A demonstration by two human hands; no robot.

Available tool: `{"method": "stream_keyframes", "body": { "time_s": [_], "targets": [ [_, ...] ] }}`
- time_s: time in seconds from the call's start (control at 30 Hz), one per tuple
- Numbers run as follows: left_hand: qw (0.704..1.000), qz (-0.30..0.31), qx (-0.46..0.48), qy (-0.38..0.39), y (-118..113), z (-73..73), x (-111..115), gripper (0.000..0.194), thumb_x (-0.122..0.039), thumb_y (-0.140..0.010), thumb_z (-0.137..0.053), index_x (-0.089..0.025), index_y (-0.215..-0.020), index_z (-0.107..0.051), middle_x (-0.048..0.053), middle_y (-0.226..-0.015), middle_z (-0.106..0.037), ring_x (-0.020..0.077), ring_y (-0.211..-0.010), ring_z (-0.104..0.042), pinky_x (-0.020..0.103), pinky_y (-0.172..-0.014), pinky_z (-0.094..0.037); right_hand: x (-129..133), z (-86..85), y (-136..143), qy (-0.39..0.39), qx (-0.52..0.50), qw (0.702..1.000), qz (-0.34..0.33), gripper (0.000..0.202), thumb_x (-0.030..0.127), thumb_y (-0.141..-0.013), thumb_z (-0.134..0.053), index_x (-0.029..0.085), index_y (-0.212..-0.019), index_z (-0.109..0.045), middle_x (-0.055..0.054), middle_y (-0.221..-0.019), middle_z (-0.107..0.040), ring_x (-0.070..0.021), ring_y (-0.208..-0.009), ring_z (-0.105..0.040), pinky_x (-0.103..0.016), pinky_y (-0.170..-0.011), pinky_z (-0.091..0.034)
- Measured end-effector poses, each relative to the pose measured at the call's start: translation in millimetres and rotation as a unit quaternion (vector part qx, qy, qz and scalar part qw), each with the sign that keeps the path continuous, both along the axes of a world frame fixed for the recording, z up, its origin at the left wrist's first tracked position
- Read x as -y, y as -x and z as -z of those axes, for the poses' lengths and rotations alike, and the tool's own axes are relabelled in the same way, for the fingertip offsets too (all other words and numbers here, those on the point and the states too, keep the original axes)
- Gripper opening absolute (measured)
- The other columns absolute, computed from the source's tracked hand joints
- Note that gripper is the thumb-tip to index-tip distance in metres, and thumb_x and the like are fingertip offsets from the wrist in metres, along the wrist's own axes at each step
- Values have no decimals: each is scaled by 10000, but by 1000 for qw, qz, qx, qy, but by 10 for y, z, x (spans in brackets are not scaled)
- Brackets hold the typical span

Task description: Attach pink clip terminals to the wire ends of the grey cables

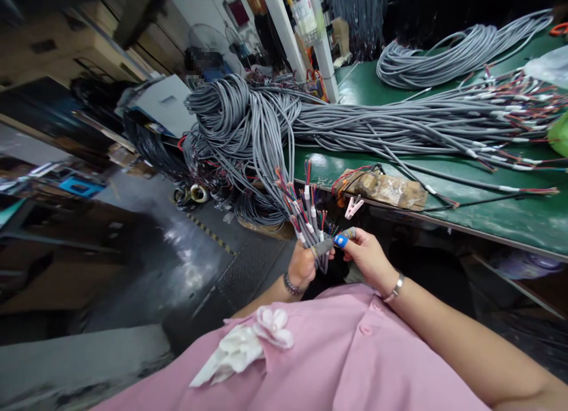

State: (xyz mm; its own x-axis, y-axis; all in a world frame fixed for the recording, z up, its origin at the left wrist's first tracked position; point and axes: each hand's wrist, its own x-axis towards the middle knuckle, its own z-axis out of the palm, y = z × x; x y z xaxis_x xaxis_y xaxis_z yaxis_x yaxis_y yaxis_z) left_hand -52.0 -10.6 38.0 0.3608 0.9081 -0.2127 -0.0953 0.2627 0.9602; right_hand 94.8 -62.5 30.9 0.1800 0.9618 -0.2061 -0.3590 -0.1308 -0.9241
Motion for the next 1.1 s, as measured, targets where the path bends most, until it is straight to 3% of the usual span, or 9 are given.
{"method": "stream_keyframes", "body": {
  "time_s": [0.17,0.33,0.5,0.87,1.1],
  "targets": [
    [1000,-14,2,-1,-24,-19,-4,312,-394,-621,-785,-132,-719,-646,33,-614,-660,173,-604,-650,264,-554,-521,30,6,8,-3,-5,1000,-12,293,444,-705,-751,182,-744,-628,28,-621,-565,-96,-533,-467,-250,-537,-392],
    [1000,15,-12,3,-38,10,5,305,-382,-624,-783,-127,-726,-651,30,-605,-654,154,-555,-629,250,-523,-508,-19,-13,-16,12,-14,1000,-19,310,436,-710,-749,184,-845,-630,22,-671,-576,-98,-565,-490,-242,-545,-389],
    [999,24,-28,8,-43,21,25,308,-393,-638,-774,-127,-734,-651,23,-581,-641,149,-537,-619,241,-506,-494,-42,-1,-12,24,7,1000,-16,328,462,-691,-753,177,-787,-622,10,-668,-603,-107,-567,-512,-250,-545,-399],
    [1000,10,-10,-8,-71,28,22,271,-375,-663,-766,-134,-726,-660,21,-611,-653,143,-563,-626,240,-534,-500,21,5,9,49,-110,993,-5,240,353,-686,-771,182,-747,-615,35,-588,-543,-87,-529,-464,-232,-536,-400],
    [1000,-2,-8,3,-62,37,-30,277,-375,-647,-771,-133,-717,-657,20,-588,-642,142,-546,-618,242,-529,-496,52,-17,13,50,-123,991,-12,221,326,-690,-781,184,-744,-620,45,-584,-515,-79,-525,-440,-222,-535,-416]
  ]
}}
